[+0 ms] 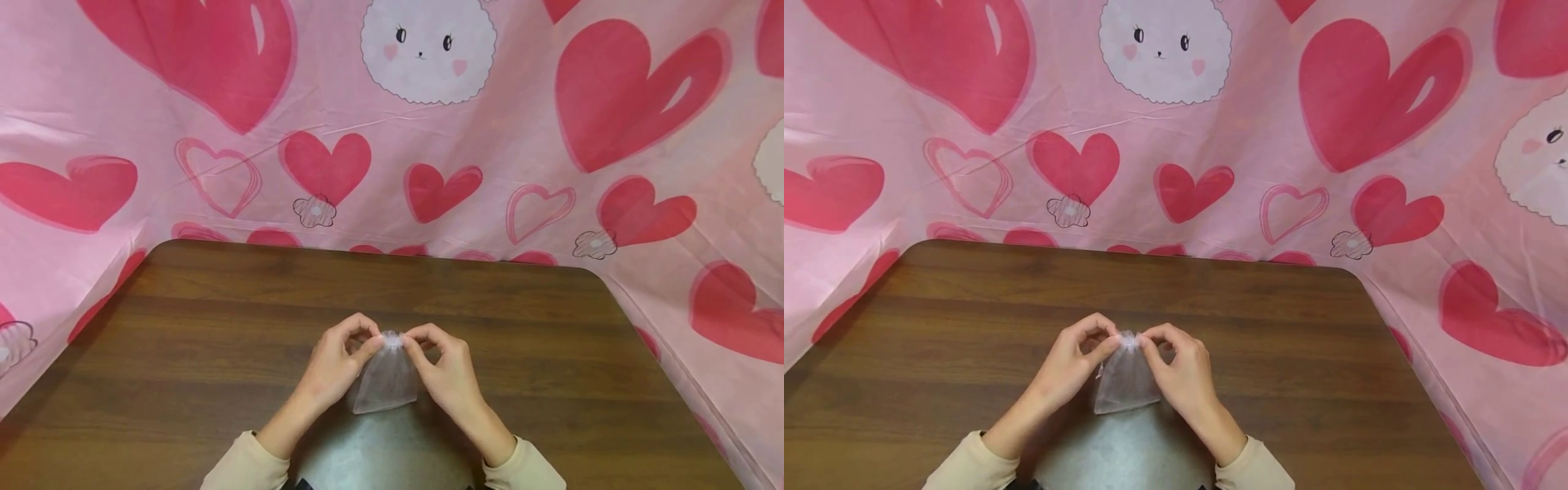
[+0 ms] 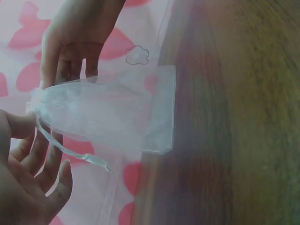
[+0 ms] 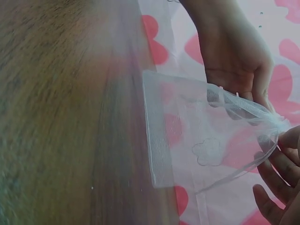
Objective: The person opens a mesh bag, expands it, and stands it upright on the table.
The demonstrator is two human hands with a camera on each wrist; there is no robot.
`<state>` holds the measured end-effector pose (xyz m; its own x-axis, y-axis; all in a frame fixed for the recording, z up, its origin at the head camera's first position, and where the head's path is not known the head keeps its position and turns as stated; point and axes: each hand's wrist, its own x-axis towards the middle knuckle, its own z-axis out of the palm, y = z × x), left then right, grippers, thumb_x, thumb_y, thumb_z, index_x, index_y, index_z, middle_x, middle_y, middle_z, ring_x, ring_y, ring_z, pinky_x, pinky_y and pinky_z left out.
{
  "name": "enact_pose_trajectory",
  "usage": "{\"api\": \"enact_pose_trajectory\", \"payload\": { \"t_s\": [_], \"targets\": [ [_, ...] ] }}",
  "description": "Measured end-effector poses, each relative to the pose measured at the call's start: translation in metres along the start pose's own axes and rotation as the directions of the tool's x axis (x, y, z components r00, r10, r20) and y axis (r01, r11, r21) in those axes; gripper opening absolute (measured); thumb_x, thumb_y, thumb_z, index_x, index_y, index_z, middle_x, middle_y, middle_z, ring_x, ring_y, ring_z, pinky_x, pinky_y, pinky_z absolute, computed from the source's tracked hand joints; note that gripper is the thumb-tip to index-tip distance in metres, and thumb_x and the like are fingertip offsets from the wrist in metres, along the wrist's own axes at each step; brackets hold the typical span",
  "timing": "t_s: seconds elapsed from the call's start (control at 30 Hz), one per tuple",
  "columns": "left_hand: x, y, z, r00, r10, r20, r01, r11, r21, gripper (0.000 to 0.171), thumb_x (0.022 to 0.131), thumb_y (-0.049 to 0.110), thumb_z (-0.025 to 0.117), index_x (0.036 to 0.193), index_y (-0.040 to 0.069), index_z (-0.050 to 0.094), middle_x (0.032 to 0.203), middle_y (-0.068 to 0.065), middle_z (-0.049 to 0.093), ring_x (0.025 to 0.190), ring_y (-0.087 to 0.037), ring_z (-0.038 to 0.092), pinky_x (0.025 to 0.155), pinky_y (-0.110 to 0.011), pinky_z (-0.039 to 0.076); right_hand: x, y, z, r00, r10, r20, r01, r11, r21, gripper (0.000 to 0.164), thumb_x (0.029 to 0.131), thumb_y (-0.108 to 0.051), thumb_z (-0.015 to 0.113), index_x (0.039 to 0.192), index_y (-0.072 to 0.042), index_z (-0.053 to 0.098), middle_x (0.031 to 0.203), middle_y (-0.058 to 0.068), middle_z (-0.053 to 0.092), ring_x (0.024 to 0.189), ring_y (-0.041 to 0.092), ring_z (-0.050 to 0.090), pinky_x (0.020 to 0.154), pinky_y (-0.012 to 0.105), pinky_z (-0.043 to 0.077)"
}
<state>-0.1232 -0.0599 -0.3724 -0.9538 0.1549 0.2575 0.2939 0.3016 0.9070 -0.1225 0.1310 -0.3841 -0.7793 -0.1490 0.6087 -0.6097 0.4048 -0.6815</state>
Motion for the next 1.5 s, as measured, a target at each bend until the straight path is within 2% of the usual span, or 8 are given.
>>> {"api": "enact_pose_trajectory", "payload": {
  "t_s": [0.23, 0.33, 0.43, 0.53, 0.73, 0.93, 1.1, 1.5],
  "targets": [
    [0.001, -0.002, -0.002, 1.000, 0.009, -0.012, -0.009, 1.000, 0.005, 0.012, 0.090, 0.008, 0.072, 0.087, 0.016, 0.064, 0.083, 0.006, 0.067, 0.073, -0.010, 0.059, 0.067, -0.027, 0.048, 0.002, -0.001, -0.003, 1.000, 0.020, 0.009, -0.020, 1.000, -0.004, 0.002, 0.089, -0.008, 0.074, 0.089, -0.006, 0.072, 0.085, -0.003, 0.072, 0.074, 0.010, 0.063, 0.066, 0.030, 0.052],
    [0.001, -0.002, -0.004, 1.000, 0.007, -0.015, -0.007, 1.000, -0.002, 0.011, 0.090, 0.007, 0.072, 0.088, 0.015, 0.064, 0.083, 0.005, 0.067, 0.072, -0.011, 0.059, 0.067, -0.028, 0.048, 0.003, -0.001, -0.005, 1.000, 0.027, 0.006, -0.027, 1.000, 0.000, 0.006, 0.090, -0.011, 0.073, 0.089, -0.005, 0.072, 0.085, -0.002, 0.072, 0.074, 0.011, 0.063, 0.067, 0.029, 0.052],
    [0.002, -0.002, -0.005, 1.000, 0.000, -0.010, 0.000, 1.000, -0.012, 0.010, 0.091, 0.007, 0.071, 0.088, 0.014, 0.064, 0.081, 0.004, 0.066, 0.067, -0.011, 0.058, 0.063, -0.028, 0.048, 0.004, -0.001, -0.005, 1.000, 0.024, 0.002, -0.024, 1.000, 0.003, 0.002, 0.089, -0.008, 0.074, 0.089, -0.007, 0.073, 0.085, 0.000, 0.072, 0.075, 0.011, 0.064, 0.068, 0.029, 0.052],
    [0.003, -0.002, -0.007, 1.000, -0.008, -0.008, 0.008, 1.000, -0.016, 0.009, 0.091, 0.007, 0.071, 0.088, 0.013, 0.064, 0.080, 0.003, 0.066, 0.064, -0.012, 0.057, 0.059, -0.027, 0.047, 0.005, 0.000, -0.006, 1.000, 0.011, -0.007, -0.011, 1.000, 0.000, 0.007, 0.087, -0.003, 0.075, 0.088, -0.009, 0.073, 0.084, -0.002, 0.072, 0.074, 0.011, 0.064, 0.067, 0.029, 0.052],
    [0.005, -0.003, -0.012, 1.000, -0.016, -0.025, 0.016, 0.999, -0.028, 0.008, 0.091, 0.007, 0.071, 0.089, 0.012, 0.065, 0.083, 0.002, 0.067, 0.072, -0.013, 0.058, 0.067, -0.027, 0.047, 0.007, 0.000, -0.008, 0.999, -0.015, -0.033, 0.015, 1.000, -0.020, 0.009, 0.085, -0.001, 0.075, 0.087, -0.009, 0.072, 0.083, -0.004, 0.072, 0.073, 0.012, 0.064, 0.066, 0.031, 0.053],
    [0.007, -0.004, -0.015, 0.999, -0.028, -0.025, 0.026, 0.998, -0.052, 0.007, 0.091, 0.007, 0.070, 0.089, 0.010, 0.065, 0.083, 0.000, 0.067, 0.077, -0.014, 0.059, 0.071, -0.027, 0.047, 0.009, 0.000, -0.011, 0.999, 0.011, -0.033, -0.013, 0.999, -0.035, 0.008, 0.085, -0.002, 0.075, 0.087, -0.009, 0.072, 0.082, -0.005, 0.071, 0.073, 0.011, 0.063, 0.067, 0.030, 0.052],
    [0.009, -0.003, -0.016, 0.999, -0.021, -0.027, 0.019, 0.997, -0.071, 0.006, 0.091, 0.006, 0.069, 0.090, 0.009, 0.065, 0.083, 0.000, 0.067, 0.079, -0.014, 0.060, 0.073, -0.028, 0.047, 0.011, 0.001, -0.015, 0.999, 0.015, -0.030, -0.017, 0.999, -0.038, 0.009, 0.085, -0.002, 0.076, 0.086, -0.010, 0.072, 0.081, -0.005, 0.070, 0.072, 0.011, 0.062, 0.065, 0.036, 0.052],
    [0.009, -0.002, -0.021, 0.999, -0.025, -0.043, 0.022, 0.996, -0.082, 0.004, 0.091, 0.008, 0.071, 0.089, 0.007, 0.067, 0.085, -0.002, 0.066, 0.075, -0.015, 0.059, 0.069, -0.030, 0.047, 0.016, 0.003, -0.026, 1.000, -0.021, -0.002, 0.021, 0.998, -0.056, 0.011, 0.085, 0.001, 0.075, 0.090, -0.009, 0.073, 0.081, -0.006, 0.070, 0.072, 0.011, 0.062, 0.064, 0.035, 0.052]
  ]
}}
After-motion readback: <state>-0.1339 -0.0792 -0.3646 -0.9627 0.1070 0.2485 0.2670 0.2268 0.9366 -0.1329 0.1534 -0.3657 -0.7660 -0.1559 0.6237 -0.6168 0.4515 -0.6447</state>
